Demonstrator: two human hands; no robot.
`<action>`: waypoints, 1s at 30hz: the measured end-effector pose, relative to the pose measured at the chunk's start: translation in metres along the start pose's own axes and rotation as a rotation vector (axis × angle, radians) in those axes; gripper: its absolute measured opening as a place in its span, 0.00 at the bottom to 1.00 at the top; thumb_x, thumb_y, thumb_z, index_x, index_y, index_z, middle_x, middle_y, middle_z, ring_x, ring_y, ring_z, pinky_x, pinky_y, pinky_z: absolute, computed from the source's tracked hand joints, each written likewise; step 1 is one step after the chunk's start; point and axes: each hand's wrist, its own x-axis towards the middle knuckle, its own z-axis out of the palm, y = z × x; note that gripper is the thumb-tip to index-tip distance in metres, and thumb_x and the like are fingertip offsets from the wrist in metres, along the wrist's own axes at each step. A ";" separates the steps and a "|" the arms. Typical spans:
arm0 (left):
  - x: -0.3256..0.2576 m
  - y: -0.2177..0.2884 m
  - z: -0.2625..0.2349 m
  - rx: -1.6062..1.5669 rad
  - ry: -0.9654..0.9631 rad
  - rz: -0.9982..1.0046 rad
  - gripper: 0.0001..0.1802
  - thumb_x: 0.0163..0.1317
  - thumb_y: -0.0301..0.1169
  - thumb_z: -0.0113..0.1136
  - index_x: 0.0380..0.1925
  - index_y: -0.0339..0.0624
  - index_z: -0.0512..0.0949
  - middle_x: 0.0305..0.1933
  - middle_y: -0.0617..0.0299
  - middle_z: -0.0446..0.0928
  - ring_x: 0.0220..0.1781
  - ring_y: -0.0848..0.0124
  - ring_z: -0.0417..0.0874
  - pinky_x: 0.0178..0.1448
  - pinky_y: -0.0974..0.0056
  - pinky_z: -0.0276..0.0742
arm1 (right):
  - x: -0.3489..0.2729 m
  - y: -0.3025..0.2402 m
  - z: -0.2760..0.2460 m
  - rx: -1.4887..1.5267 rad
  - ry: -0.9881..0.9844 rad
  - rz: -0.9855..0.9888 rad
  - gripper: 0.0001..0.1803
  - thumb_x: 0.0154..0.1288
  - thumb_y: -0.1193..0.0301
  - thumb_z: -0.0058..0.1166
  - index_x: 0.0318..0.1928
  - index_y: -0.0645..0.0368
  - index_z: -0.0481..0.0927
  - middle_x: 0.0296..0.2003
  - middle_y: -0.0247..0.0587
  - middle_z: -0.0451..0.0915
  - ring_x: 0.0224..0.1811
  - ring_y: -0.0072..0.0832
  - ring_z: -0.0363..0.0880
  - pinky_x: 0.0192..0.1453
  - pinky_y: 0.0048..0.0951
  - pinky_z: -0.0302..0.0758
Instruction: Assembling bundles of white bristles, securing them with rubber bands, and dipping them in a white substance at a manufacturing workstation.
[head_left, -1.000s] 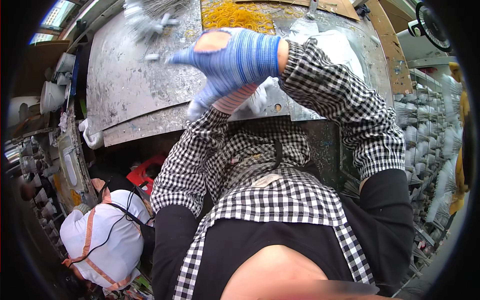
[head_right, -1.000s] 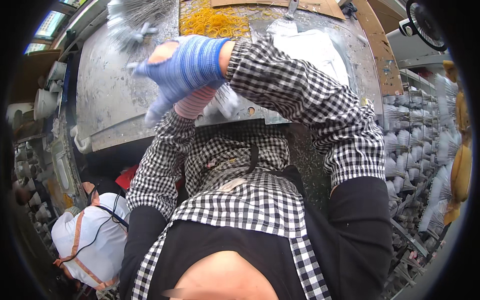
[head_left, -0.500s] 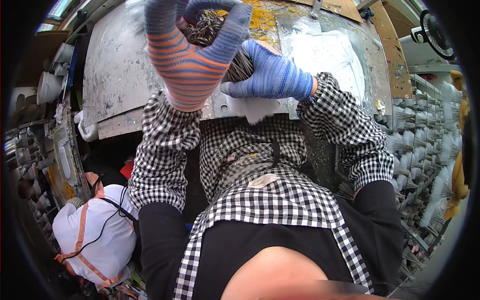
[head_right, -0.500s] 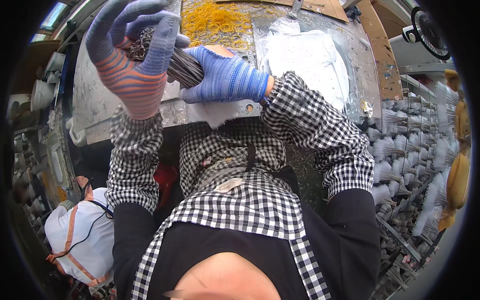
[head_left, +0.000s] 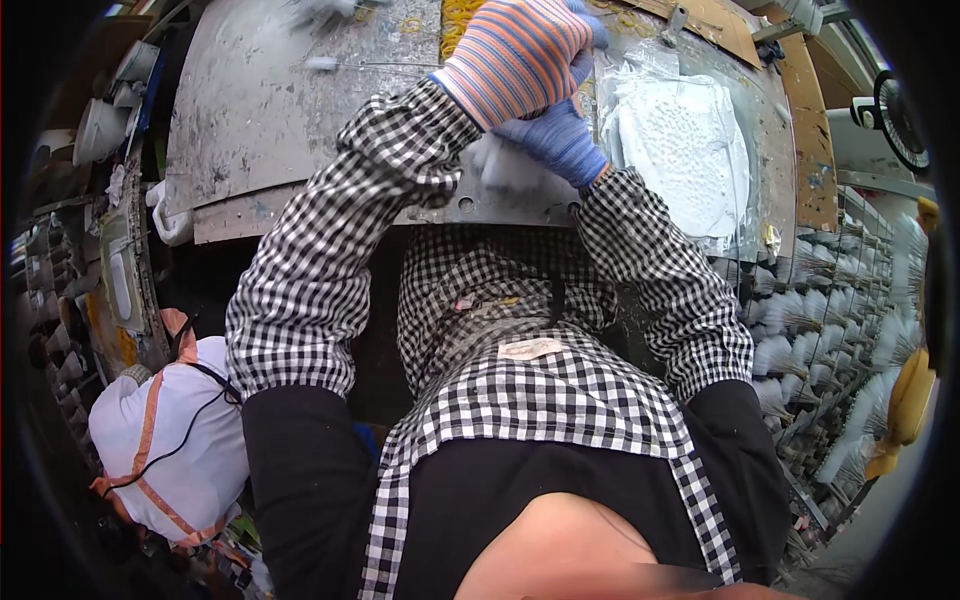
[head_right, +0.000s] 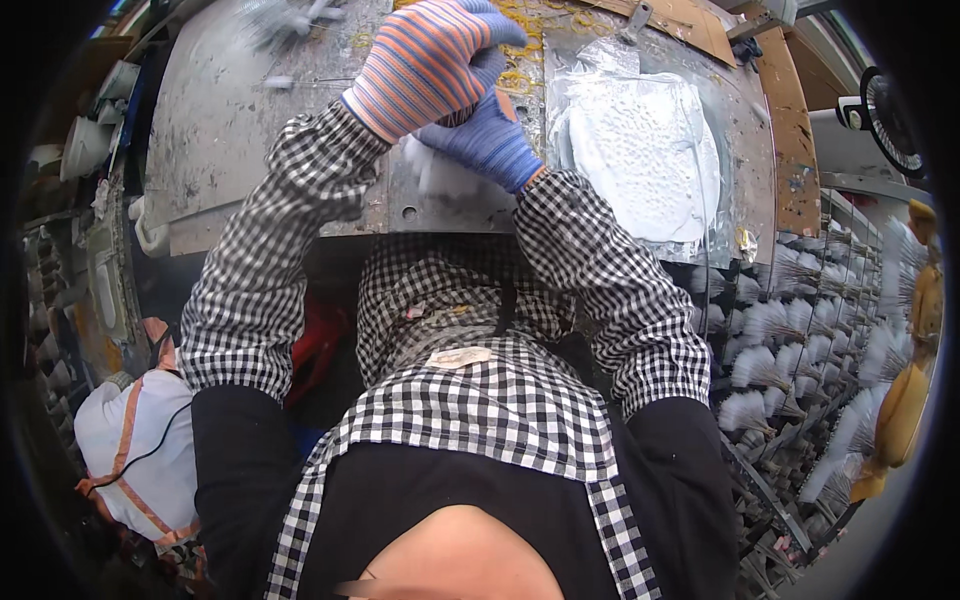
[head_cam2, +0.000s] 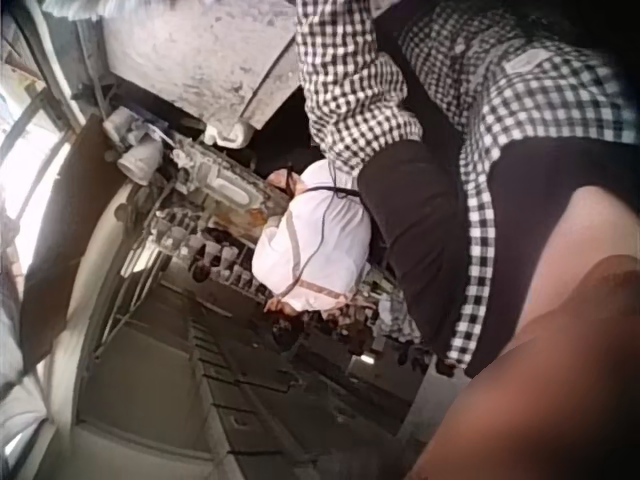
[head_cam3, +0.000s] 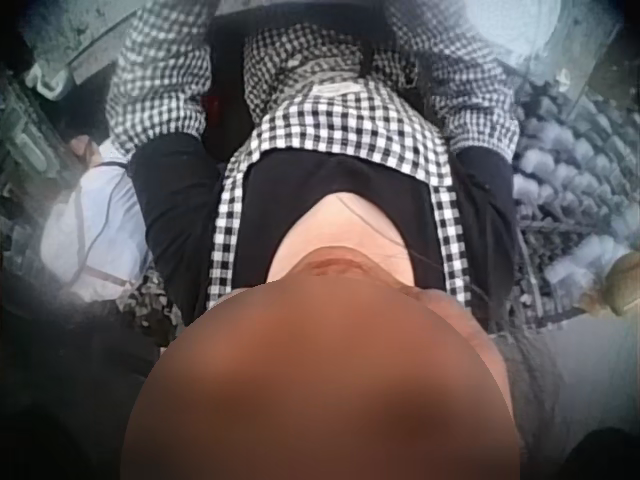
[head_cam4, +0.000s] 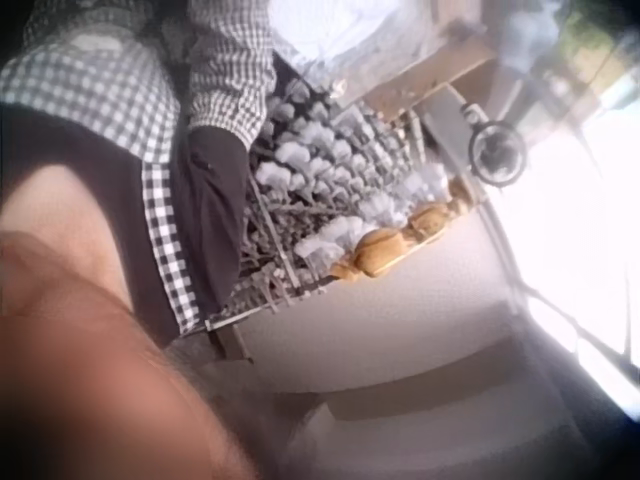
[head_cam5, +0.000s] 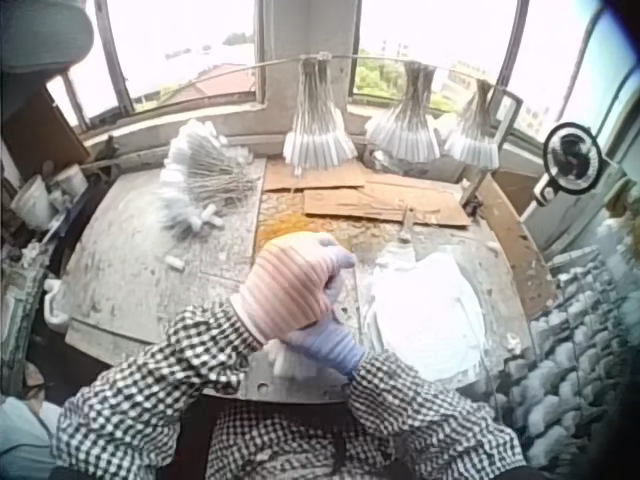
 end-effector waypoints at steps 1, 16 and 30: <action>-0.003 -0.009 0.018 0.019 -0.119 -0.145 0.11 0.57 0.32 0.66 0.40 0.47 0.89 0.37 0.58 0.86 0.37 0.60 0.87 0.42 0.59 0.83 | 0.001 0.005 0.000 0.179 0.007 0.206 0.23 0.57 0.59 0.71 0.51 0.56 0.84 0.45 0.42 0.87 0.50 0.36 0.86 0.54 0.34 0.82; -0.051 0.019 -0.019 -0.078 -0.052 0.037 0.11 0.50 0.29 0.66 0.35 0.48 0.87 0.36 0.61 0.86 0.40 0.60 0.88 0.47 0.58 0.84 | -0.022 0.025 0.013 -0.526 0.071 -0.540 0.20 0.64 0.60 0.65 0.50 0.58 0.79 0.48 0.43 0.83 0.50 0.33 0.84 0.50 0.31 0.81; -0.016 0.002 -0.006 -0.071 0.023 0.105 0.12 0.50 0.28 0.66 0.36 0.49 0.89 0.39 0.59 0.87 0.41 0.60 0.87 0.47 0.58 0.84 | -0.017 0.022 -0.003 -0.009 0.008 -0.009 0.21 0.63 0.56 0.68 0.49 0.56 0.83 0.46 0.40 0.85 0.48 0.32 0.85 0.50 0.34 0.82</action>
